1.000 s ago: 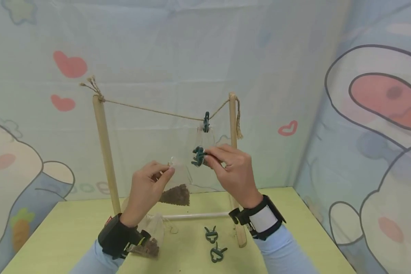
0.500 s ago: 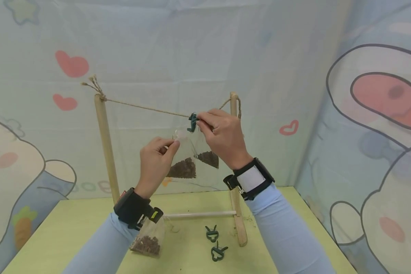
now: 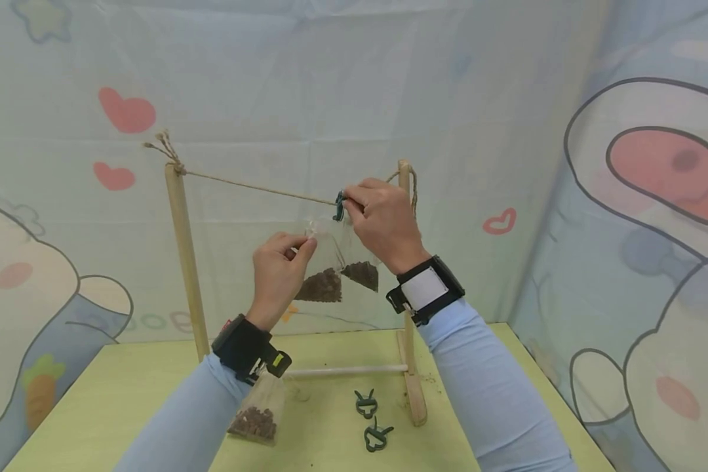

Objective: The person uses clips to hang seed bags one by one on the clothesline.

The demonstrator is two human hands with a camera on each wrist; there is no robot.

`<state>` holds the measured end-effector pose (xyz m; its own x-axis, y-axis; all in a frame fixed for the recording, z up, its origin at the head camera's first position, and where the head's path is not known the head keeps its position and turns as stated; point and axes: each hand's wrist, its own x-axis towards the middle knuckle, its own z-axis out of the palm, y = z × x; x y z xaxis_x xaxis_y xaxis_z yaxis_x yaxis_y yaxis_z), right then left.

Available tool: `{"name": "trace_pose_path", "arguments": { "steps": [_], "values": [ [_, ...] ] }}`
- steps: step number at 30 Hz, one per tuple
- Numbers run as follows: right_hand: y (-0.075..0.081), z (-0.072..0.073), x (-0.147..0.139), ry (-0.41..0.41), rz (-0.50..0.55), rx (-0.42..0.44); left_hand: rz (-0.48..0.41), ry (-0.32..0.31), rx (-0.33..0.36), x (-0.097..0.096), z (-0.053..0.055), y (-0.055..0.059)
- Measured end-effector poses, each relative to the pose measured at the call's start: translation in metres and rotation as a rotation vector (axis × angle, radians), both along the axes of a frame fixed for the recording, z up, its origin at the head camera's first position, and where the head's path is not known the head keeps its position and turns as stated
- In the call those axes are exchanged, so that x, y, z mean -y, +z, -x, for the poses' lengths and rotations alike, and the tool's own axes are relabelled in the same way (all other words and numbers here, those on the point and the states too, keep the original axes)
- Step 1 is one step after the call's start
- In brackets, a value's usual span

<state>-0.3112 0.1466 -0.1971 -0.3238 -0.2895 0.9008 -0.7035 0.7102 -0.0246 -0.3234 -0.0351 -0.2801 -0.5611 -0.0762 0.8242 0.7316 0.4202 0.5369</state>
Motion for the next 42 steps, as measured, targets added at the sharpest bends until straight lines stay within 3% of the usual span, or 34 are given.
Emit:
{"name": "trace_pose_path", "arguments": {
  "steps": [7, 13, 25, 33, 42],
  "values": [
    [0.003, 0.004, -0.005, -0.021, -0.005, 0.069, -0.009, -0.003, 0.042, -0.003, 0.002, 0.001],
    [0.015, 0.003, -0.008, -0.024, -0.007, 0.128, -0.038, -0.026, 0.054, -0.004, 0.003, 0.006],
    [0.024, -0.002, -0.002, -0.025, -0.026, 0.385, -0.101, -0.091, 0.100, -0.008, 0.002, 0.014],
    [0.027, -0.007, 0.004, -0.051, -0.057, 0.445, -0.118, -0.169, 0.153, -0.008, 0.001, 0.016],
    [0.028, -0.005, 0.001, 0.052, -0.148, 0.587, -0.012, -0.215, 0.272, -0.001, -0.002, 0.016]
  ]
}}
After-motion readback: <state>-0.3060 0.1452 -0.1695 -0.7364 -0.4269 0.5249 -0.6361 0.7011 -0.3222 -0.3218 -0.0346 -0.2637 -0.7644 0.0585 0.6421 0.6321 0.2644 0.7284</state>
